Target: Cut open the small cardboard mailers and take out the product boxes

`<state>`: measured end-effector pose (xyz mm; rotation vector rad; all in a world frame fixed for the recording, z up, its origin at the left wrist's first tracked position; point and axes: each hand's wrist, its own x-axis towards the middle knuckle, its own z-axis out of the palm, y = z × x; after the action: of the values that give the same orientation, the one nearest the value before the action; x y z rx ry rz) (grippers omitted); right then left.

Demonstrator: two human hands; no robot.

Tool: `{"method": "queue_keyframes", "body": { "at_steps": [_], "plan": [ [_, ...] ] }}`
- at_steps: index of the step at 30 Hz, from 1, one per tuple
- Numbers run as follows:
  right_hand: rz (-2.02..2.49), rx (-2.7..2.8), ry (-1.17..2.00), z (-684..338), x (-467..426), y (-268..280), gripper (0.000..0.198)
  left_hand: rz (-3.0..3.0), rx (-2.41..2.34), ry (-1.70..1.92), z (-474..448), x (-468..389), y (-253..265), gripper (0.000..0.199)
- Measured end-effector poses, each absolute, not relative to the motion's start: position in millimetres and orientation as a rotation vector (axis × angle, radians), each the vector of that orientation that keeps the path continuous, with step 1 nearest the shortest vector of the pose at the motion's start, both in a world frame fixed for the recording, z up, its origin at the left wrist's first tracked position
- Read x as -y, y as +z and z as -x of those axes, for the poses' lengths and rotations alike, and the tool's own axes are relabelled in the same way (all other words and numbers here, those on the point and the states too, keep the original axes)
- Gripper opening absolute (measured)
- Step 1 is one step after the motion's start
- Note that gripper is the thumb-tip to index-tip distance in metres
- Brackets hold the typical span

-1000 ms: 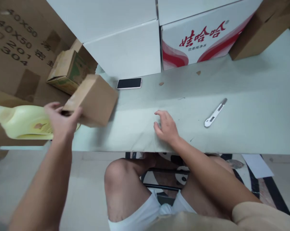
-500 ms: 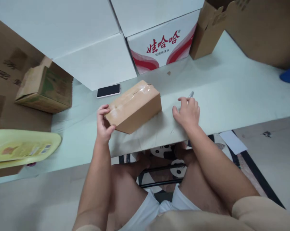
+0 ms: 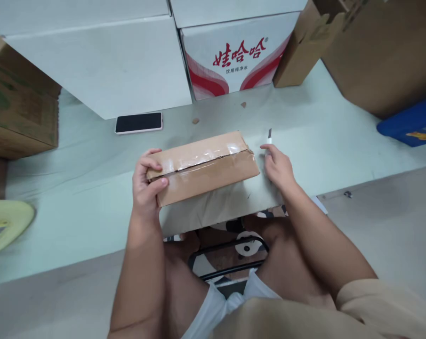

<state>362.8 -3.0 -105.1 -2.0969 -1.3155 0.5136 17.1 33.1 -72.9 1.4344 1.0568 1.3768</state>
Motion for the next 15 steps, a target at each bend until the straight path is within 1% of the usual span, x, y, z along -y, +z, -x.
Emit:
{"method": "queue_keyframes", "body": {
  "at_steps": [2,4,7,11,13,15],
  "plan": [
    [1.868,1.117,0.715,-359.1,0.4,-101.6,0.041,-1.414,-1.043,1.387,-19.0,-32.1,-72.2,0.047],
    [1.61,0.941,0.824,-354.1,-0.6,-96.1,0.038,-1.432,-1.03,1.378,-20.1,-29.7,-71.3,0.036],
    [1.37,0.833,0.726,-342.0,3.1,-79.9,0.032,-1.508,-0.994,1.336,-20.3,-25.6,-69.4,0.025],
    [1.271,0.927,0.497,-318.3,14.7,-35.3,0.024,-1.596,-1.012,1.281,-20.7,-24.2,-65.8,0.022],
    [1.192,1.002,0.477,-304.9,20.3,-8.7,0.019,-1.593,-1.028,1.27,-21.4,-24.4,-64.0,0.021],
    [1.143,1.067,0.508,-292.9,25.2,11.4,0.021,-1.562,-1.014,1.283,-22.2,-24.3,-62.8,0.022]
  ]
}}
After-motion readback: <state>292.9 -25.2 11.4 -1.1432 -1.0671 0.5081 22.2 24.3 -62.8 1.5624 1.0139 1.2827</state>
